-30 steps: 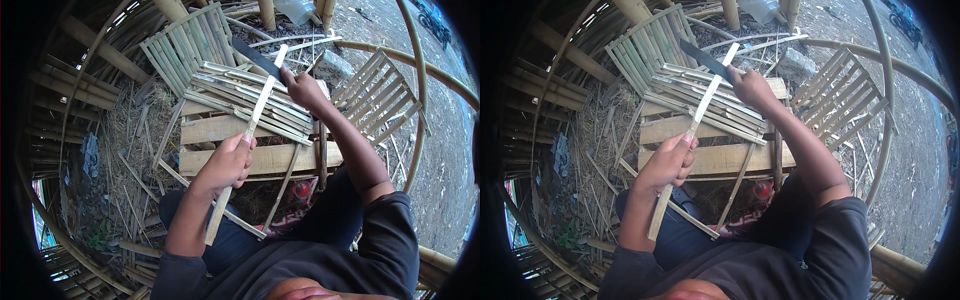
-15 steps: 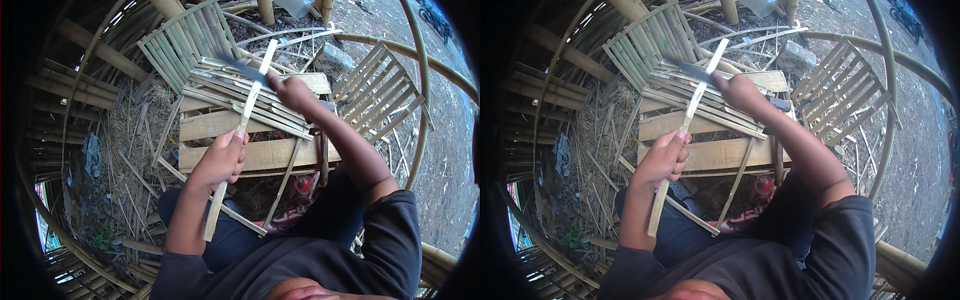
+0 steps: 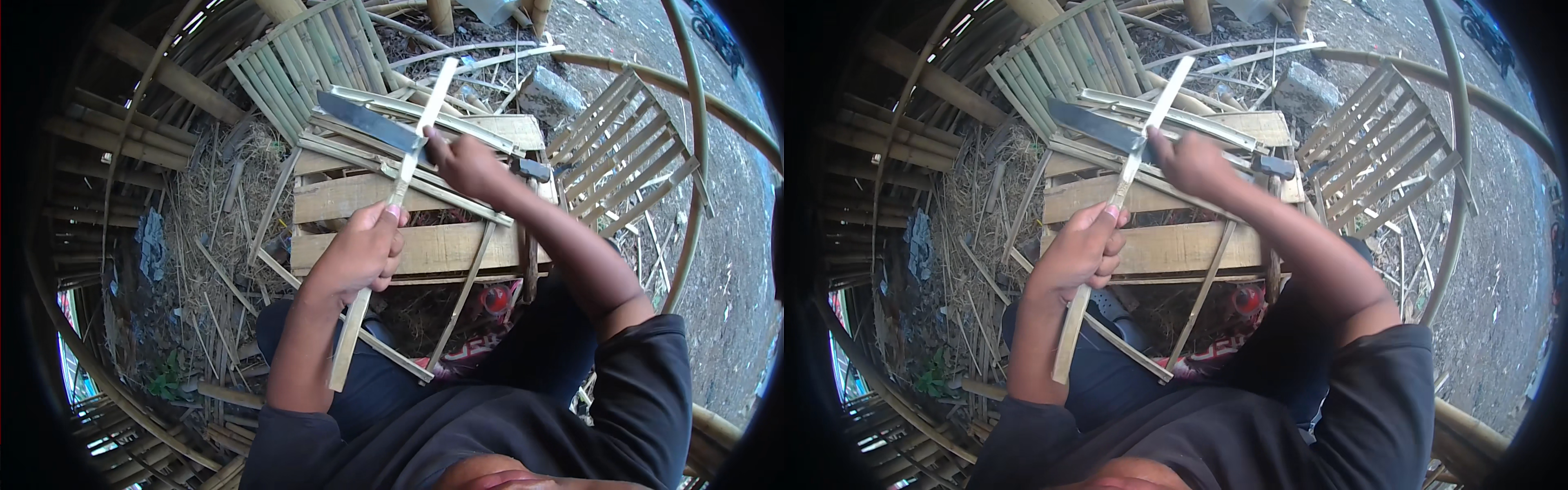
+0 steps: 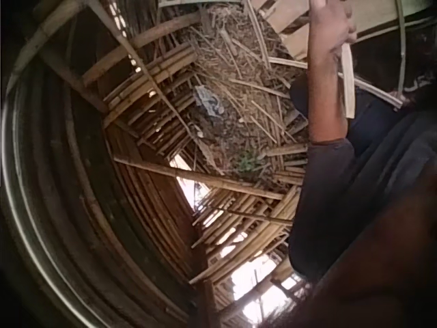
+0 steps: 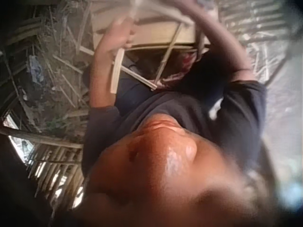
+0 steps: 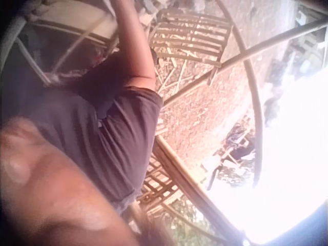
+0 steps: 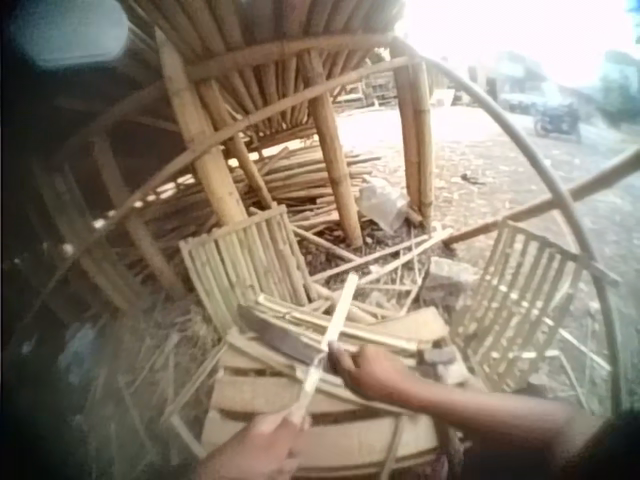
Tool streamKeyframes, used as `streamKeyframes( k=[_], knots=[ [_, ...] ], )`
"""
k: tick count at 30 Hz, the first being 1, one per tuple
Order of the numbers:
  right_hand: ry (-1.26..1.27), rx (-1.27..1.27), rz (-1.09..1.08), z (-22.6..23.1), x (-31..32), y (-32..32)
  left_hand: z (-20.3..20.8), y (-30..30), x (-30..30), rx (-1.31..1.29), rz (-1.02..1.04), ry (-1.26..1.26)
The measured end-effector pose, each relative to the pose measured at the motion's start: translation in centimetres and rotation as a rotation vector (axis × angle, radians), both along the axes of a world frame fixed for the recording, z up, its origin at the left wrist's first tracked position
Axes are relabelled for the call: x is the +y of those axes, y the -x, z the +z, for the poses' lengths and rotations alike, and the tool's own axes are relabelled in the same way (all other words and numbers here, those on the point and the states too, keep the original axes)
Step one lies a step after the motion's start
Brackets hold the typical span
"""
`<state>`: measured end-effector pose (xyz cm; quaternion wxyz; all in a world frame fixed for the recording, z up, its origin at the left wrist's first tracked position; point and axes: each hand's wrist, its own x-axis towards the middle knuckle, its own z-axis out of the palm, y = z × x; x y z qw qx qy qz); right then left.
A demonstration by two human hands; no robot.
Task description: The person scrapes a thin strip of bamboo using a machete while sitting in a bamboo structure, then picks up a red plastic cup and sets it on a wooden crate.
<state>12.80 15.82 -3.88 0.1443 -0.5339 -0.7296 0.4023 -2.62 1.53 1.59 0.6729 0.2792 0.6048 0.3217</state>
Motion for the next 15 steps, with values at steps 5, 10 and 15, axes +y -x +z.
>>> streamKeyframes(
  k=[5, 10, 15],
  knots=[
    [-0.127, 0.021, -0.063, -1.9, -0.3, 0.8, 0.3, -1.0, 0.4, 0.036, 0.007, 0.011],
    [-0.03, 0.048, 0.059, -1.3, 0.3, -0.1, -0.5, -0.7, 0.2, 0.02, -0.018, 0.034],
    [0.088, 0.278, 0.047, -1.0, -0.8, -0.8, -0.7, -0.9, 0.5, -0.008, -0.023, 0.046]
  ],
)
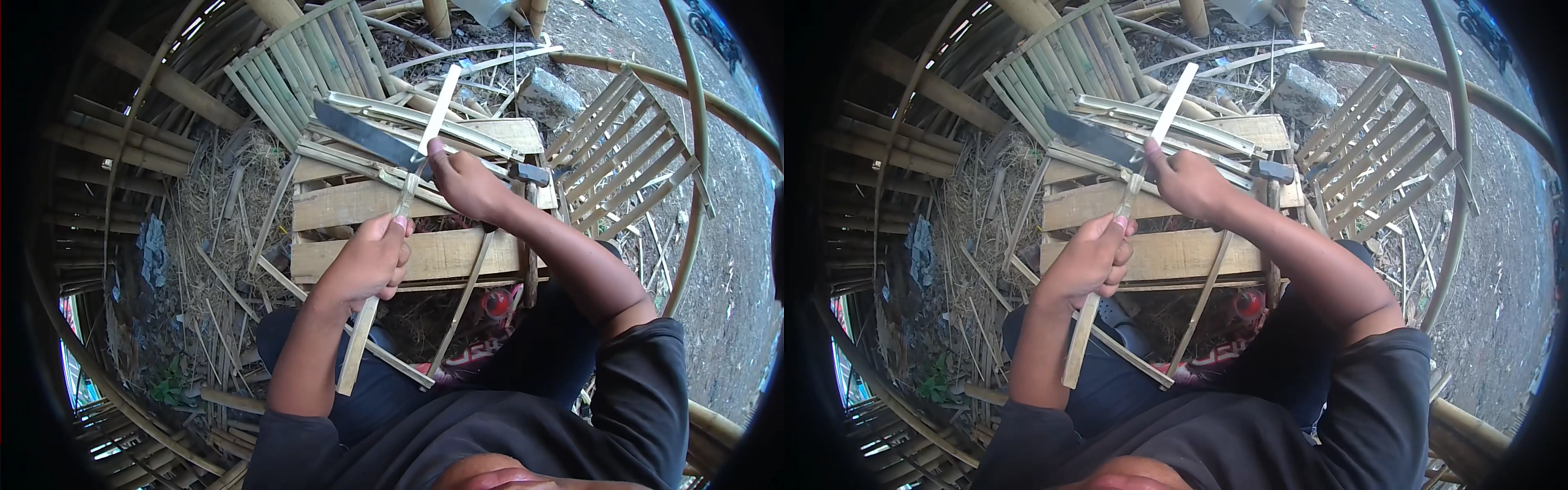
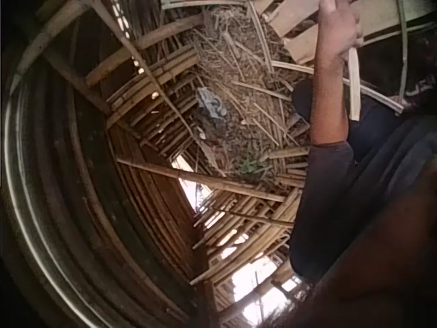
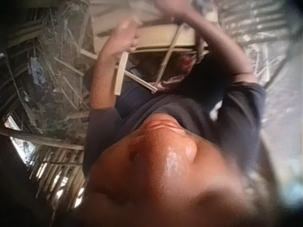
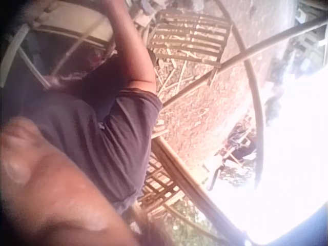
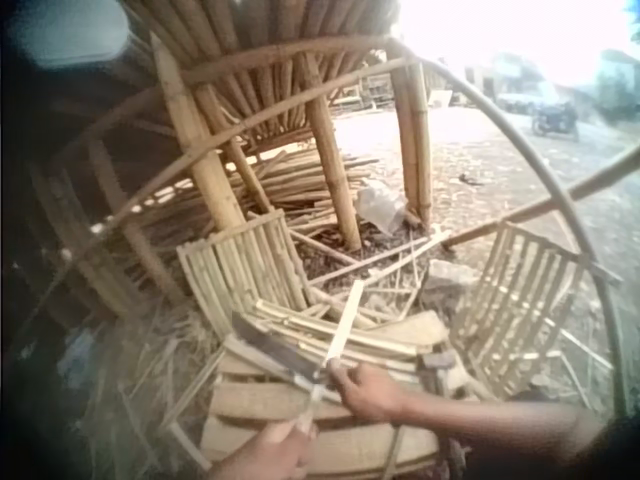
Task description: The person scrapes a thin strip of bamboo using a machete while sitting in a bamboo structure, then picks up a red plastic cup and sets it on a wooden crate.
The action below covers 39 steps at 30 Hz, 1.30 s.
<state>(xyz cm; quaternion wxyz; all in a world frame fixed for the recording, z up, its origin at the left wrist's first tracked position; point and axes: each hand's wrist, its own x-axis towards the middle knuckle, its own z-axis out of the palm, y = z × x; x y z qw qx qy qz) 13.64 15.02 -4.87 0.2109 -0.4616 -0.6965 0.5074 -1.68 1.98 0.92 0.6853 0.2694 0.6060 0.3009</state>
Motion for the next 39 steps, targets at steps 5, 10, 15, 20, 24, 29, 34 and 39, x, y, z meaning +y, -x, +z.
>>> streamKeyframes(
  k=[5, 10, 15, 20, 24, 29, 34, 39],
  knots=[
    [-0.055, -0.132, 0.2, 0.9, -0.1, -0.3, 0.1, 0.1, -0.1, 0.018, 0.001, -0.004],
    [0.389, -0.022, 0.149, 0.6, 0.5, -0.5, -0.1, 0.1, -0.1, 0.064, -0.033, -0.023],
    [0.769, 0.116, 0.211, 1.4, 0.5, -0.4, 0.5, 1.2, -0.1, 0.039, -0.1, 0.005],
    [1.2, 0.355, 0.539, 1.0, 0.8, -1.2, 0.6, 1.2, 0.2, 0.092, -0.086, -0.024],
    [1.002, 0.421, 0.53, 2.3, -0.6, -1.4, -0.3, 2.0, 1.1, 0.118, 0.05, -0.071],
    [0.388, -0.019, 0.213, 1.3, 1.5, -2.2, -0.6, 4.7, 1.1, 0.434, 0.176, -0.142],
    [-0.189, -0.35, 0.255, -0.2, 3.6, -3.2, -0.5, 8.3, 0.4, 0.941, 0.171, -0.217],
    [-0.35, -0.722, 0.354, -0.7, 2.0, -1.6, -0.1, 9.1, 0.3, 0.92, 0.254, -0.195]
  ],
)
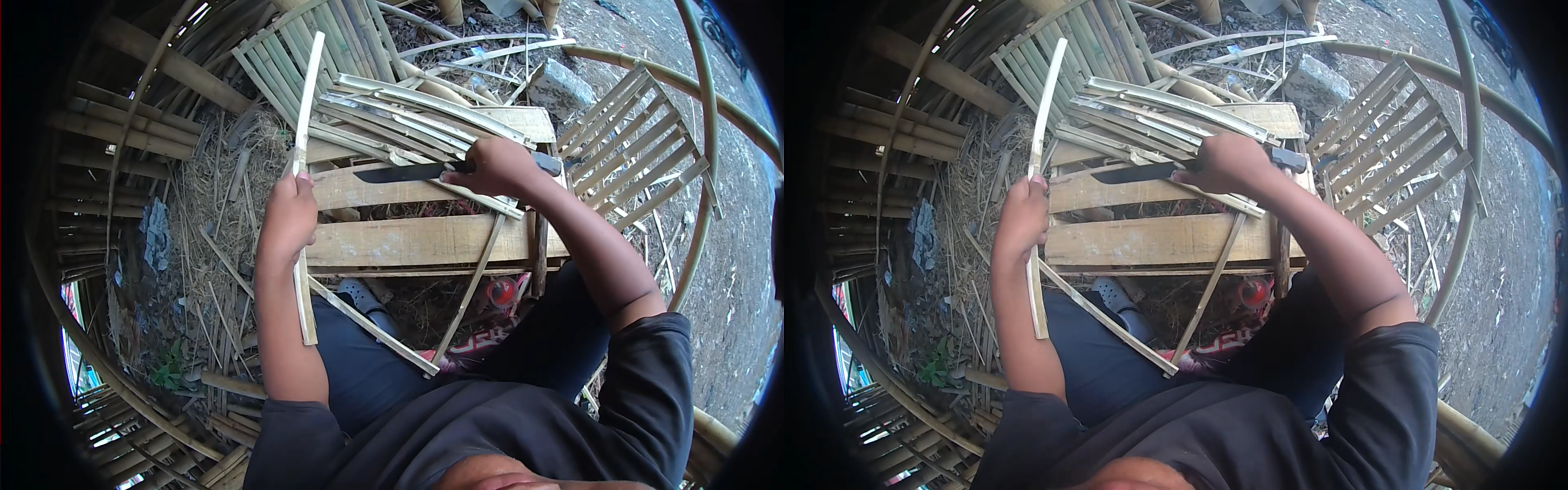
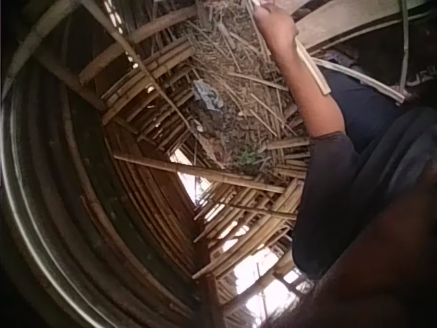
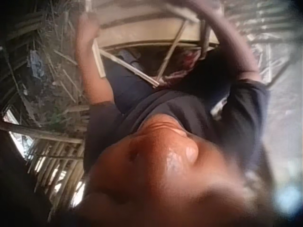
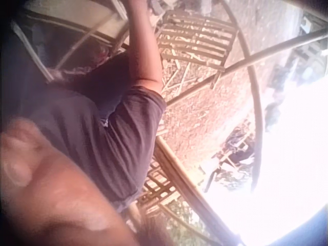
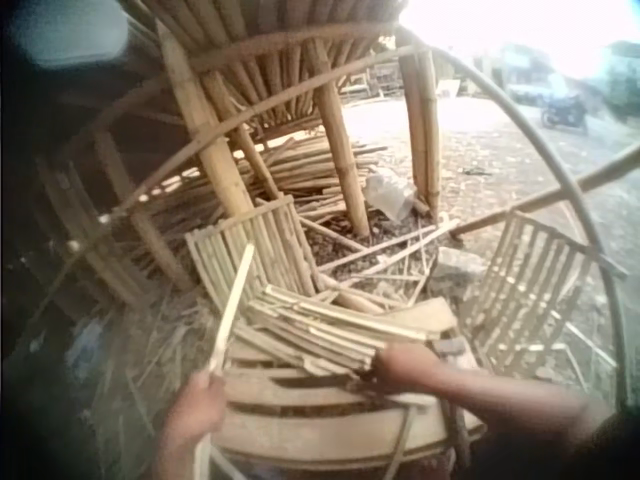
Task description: The person scrapes a thin strip of bamboo using a machete while sitting in a bamboo structure, then picks up a red plastic cup and sets it on a wooden crate.
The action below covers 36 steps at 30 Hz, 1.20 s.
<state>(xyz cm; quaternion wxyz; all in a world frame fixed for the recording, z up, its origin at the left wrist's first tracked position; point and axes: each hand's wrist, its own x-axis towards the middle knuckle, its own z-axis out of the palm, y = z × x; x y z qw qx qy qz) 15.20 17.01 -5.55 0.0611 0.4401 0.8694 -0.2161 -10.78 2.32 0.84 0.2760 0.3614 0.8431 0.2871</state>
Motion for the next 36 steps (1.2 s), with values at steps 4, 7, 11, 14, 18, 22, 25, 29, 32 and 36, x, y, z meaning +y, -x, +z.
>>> streamKeyframes(
  k=[4, 7, 11, 14, 18, 22, 25, 29, 32, 36],
  knots=[
    [-0.099, 0.0, 0.081, -2.7, -0.4, 0.4, -0.7, -0.8, 0.1, -0.121, -0.045, 0.034],
    [-0.144, 0.045, 0.103, -3.6, -0.6, 0.7, -0.3, -1.3, 0.3, -0.173, -0.06, 0.039],
    [-0.133, 0.014, 0.1, -3.9, -0.5, 0.8, 0.1, -1.0, -0.1, -0.203, -0.062, 0.002],
    [-0.126, 0.0, 0.065, -3.9, -0.3, 0.7, 0.0, -1.1, 0.0, -0.247, -0.058, 0.005],
    [-0.088, 0.011, 0.017, -4.9, 0.5, 0.6, 0.6, -1.5, 0.1, -0.309, -0.028, -0.024],
    [0.041, 0.113, -0.09, -3.8, 0.4, 0.5, 1.0, -1.5, 0.2, -0.373, 0.036, -0.137],
    [0.106, 0.081, -0.138, -2.2, 0.3, 0.3, 1.1, -1.3, 0.5, -0.442, 0.105, -0.251],
    [0.007, -0.02, -0.101, -0.2, 1.6, -0.9, 1.2, -0.9, 0.3, -0.468, 0.109, -0.305],
    [-0.096, -0.119, -0.086, 1.5, 2.1, -3.3, 1.2, -1.3, 0.5, -0.492, 0.086, -0.276],
    [-0.153, -0.205, -0.09, 1.8, 1.7, -4.6, 1.0, -1.6, 0.6, -0.495, 0.091, -0.253]
  ],
)
